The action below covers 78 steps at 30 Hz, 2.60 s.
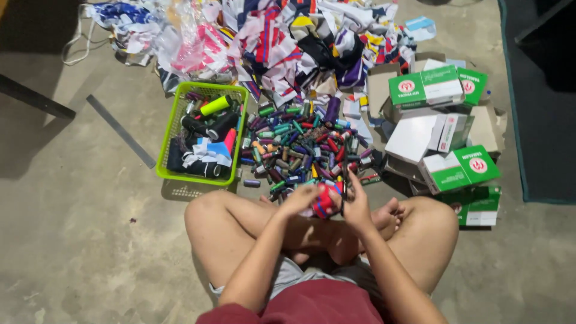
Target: The person trims excess material and loose threads from a textile item using scissors.
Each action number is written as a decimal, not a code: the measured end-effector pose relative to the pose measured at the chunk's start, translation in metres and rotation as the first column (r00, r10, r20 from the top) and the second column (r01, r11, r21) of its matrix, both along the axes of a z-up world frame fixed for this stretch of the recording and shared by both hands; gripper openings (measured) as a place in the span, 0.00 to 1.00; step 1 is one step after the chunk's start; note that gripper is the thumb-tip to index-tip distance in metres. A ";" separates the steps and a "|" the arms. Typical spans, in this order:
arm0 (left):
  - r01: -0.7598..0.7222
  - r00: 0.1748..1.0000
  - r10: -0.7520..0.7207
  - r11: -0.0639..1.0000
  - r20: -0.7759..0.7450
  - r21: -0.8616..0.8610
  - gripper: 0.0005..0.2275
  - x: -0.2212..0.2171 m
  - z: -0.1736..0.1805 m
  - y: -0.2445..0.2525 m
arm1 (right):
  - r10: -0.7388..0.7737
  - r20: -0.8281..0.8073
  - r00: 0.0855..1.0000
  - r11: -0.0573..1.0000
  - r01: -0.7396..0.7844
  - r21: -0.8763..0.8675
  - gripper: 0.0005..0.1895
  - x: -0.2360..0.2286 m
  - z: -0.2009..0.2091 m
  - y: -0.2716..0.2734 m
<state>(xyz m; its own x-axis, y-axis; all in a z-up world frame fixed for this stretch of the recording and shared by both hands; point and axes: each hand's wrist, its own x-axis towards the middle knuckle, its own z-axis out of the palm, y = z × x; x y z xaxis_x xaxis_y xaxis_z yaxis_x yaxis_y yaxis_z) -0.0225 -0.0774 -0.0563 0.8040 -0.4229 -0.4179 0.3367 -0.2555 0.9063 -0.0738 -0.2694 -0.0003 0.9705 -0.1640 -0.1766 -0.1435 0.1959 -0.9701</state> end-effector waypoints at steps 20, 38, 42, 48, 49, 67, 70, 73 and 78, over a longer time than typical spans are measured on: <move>-0.372 0.734 0.352 0.924 0.582 -0.089 0.16 0.033 0.190 -0.001 | -0.063 0.079 0.995 0.994 0.070 -0.083 0.45 0.011 0.110 0.015; -0.283 0.957 0.270 0.786 -0.105 -0.550 0.38 -0.013 0.103 0.014 | 0.069 -0.059 0.996 0.939 -0.085 -0.334 0.47 -0.012 0.121 0.005; -0.140 0.989 0.113 0.931 -0.101 -0.337 0.18 -0.027 0.113 0.011 | 0.216 -0.164 0.962 0.945 -0.249 -0.212 0.51 -0.021 0.090 -0.010; -0.358 0.933 0.330 0.807 -0.144 -0.469 0.16 -0.021 0.106 0.016 | -0.309 0.249 0.918 0.905 0.365 -0.221 0.40 0.005 0.037 -0.098; -0.360 0.932 0.328 0.806 -0.153 -0.469 0.16 -0.028 0.111 0.015 | -0.310 0.243 0.919 0.903 0.365 -0.227 0.40 -0.003 0.055 -0.101; -0.314 0.918 0.313 0.949 0.244 -0.035 0.14 -0.032 0.177 -0.001 | 0.156 -0.169 0.973 0.898 -0.068 0.436 0.37 -0.091 0.083 0.007; -0.317 0.900 0.376 0.912 0.220 -0.262 0.18 -0.027 0.208 0.005 | 0.259 0.004 0.966 0.823 -0.223 0.523 0.34 -0.097 0.117 0.018; -0.300 0.881 0.409 0.871 0.235 -0.390 0.19 -0.017 0.219 0.010 | 0.293 0.218 0.931 0.744 -0.366 0.559 0.38 -0.105 0.137 0.016; -0.195 0.886 0.342 0.888 0.314 -0.417 0.16 0.000 0.250 0.013 | 0.488 0.150 0.860 0.785 -0.508 0.356 0.48 -0.113 0.195 0.015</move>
